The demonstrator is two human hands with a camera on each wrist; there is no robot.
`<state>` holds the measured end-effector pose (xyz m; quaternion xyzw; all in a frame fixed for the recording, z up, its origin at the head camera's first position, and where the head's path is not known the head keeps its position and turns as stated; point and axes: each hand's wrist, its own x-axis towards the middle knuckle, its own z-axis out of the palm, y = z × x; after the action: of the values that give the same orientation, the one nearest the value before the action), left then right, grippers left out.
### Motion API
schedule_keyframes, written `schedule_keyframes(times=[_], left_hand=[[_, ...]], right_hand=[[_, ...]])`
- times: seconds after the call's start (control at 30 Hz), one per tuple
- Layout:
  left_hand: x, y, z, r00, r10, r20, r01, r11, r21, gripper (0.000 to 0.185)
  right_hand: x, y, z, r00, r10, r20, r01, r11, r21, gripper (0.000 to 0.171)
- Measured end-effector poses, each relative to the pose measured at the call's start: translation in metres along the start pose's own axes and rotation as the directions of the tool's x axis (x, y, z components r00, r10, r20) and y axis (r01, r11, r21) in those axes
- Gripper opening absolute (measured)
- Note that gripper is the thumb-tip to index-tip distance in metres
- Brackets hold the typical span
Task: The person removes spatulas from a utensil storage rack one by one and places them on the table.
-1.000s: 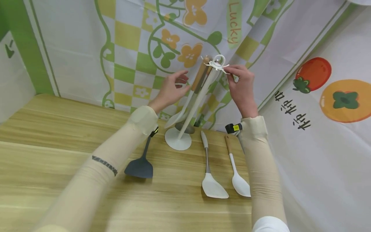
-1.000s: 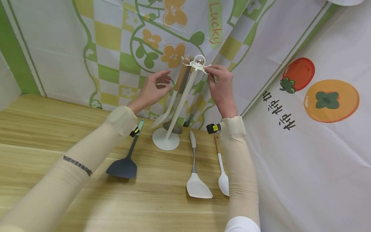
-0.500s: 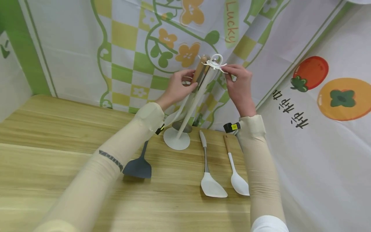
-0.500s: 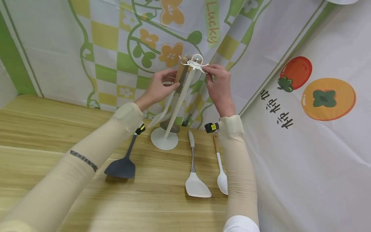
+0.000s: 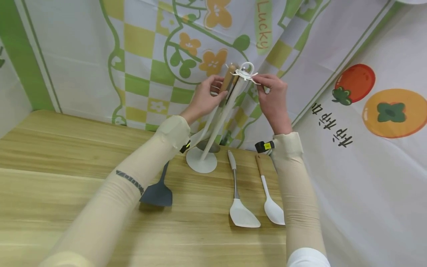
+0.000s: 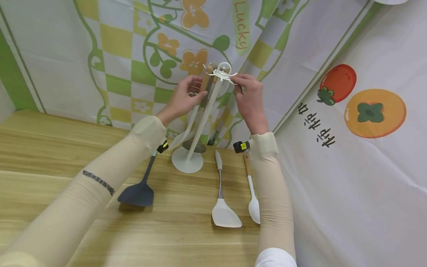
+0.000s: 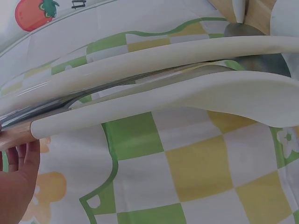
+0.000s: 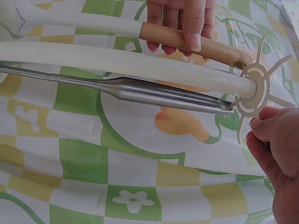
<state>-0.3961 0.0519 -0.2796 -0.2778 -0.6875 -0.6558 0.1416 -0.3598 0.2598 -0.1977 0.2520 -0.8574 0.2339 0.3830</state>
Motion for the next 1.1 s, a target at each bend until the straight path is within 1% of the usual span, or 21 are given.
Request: schedule_keyframes(times=[0.1, 0.17, 0.3, 0.43, 0.73, 0.93, 1.03, 1.1], left_hand=[[-0.0009, 0.0, 0.0004, 1.0, 0.002, 0.025, -0.003, 1.0, 0.024, 0.039], [-0.0018, -0.0001, 0.001, 0.999, 0.001, 0.038, -0.002, 1.0, 0.023, 0.04], [-0.0032, 0.0007, 0.0027, 0.999, 0.007, 0.046, -0.006, 1.0, -0.027, 0.039], [-0.0047, 0.0023, 0.0041, 0.999, 0.021, 0.032, -0.018, 0.997, -0.077, 0.037], [-0.0061, 0.0021, 0.0069, 1.0, 0.012, 0.002, -0.012, 0.995, -0.102, 0.038], [-0.0067, 0.0054, 0.0055, 0.999, 0.022, -0.033, -0.024, 0.997, -0.067, 0.039], [-0.0064, 0.007, 0.0038, 0.998, 0.031, -0.058, -0.034, 0.998, -0.051, 0.038], [-0.0054, 0.0071, 0.0029, 0.997, 0.035, -0.072, -0.039, 0.998, -0.057, 0.037]], right_hand=[[-0.0007, 0.0, 0.0003, 1.0, 0.004, 0.001, -0.004, 1.0, 0.003, 0.021], [-0.0005, -0.0002, 0.0003, 1.0, 0.004, 0.002, -0.004, 1.0, 0.004, 0.021], [0.0006, -0.0012, 0.0, 1.0, 0.004, -0.001, -0.004, 1.0, 0.006, 0.022], [0.0014, -0.0018, -0.0003, 1.0, 0.009, -0.002, -0.009, 1.0, 0.009, 0.022], [-0.0001, 0.0008, 0.002, 0.999, 0.033, 0.0, -0.033, 0.999, 0.007, 0.021], [0.0007, -0.0003, 0.0035, 0.999, 0.015, -0.036, -0.015, 1.0, -0.007, 0.018], [0.0004, -0.0005, 0.004, 0.999, 0.01, -0.039, -0.01, 1.0, -0.013, 0.017], [-0.0003, -0.0008, 0.0041, 0.999, 0.01, -0.034, -0.01, 1.0, -0.017, 0.017]])
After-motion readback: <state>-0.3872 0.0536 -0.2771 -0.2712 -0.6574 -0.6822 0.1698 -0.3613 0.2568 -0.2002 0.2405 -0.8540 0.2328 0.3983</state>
